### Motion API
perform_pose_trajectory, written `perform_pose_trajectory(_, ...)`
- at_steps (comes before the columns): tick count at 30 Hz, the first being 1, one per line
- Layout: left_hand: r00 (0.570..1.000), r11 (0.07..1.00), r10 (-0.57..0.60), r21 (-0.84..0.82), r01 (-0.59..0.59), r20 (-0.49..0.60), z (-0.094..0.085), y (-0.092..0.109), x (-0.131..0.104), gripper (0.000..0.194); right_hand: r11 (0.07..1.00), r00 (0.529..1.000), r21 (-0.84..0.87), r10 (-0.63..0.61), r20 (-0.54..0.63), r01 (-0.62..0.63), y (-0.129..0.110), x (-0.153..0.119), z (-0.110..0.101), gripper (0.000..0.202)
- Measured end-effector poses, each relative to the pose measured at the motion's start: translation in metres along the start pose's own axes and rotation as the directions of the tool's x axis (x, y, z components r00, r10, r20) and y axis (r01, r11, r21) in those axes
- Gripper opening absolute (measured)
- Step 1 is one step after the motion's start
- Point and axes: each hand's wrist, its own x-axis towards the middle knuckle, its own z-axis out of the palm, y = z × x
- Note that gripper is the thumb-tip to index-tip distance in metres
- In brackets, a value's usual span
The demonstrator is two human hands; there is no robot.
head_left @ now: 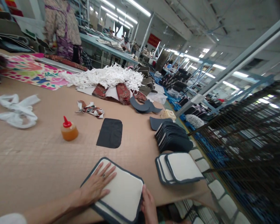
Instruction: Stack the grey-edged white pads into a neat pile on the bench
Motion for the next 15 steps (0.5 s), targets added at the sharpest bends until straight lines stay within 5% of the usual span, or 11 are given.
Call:
perform_pose_trajectory(7,0.995,0.998,0.035,0.053,-0.031,-0.091,0.009,-0.003,0.001,0.065,0.978,0.976,-0.207,-0.049,-0.213,0.003,-0.008,0.006,0.025,0.060)
perform_pose_trajectory(15,0.998,1.000,0.012,0.022,-0.011,-0.054,0.004,-0.002,0.000,0.068,0.986,0.979,-0.159,-0.076,-0.191,0.046,0.016,-0.018,0.018,0.076)
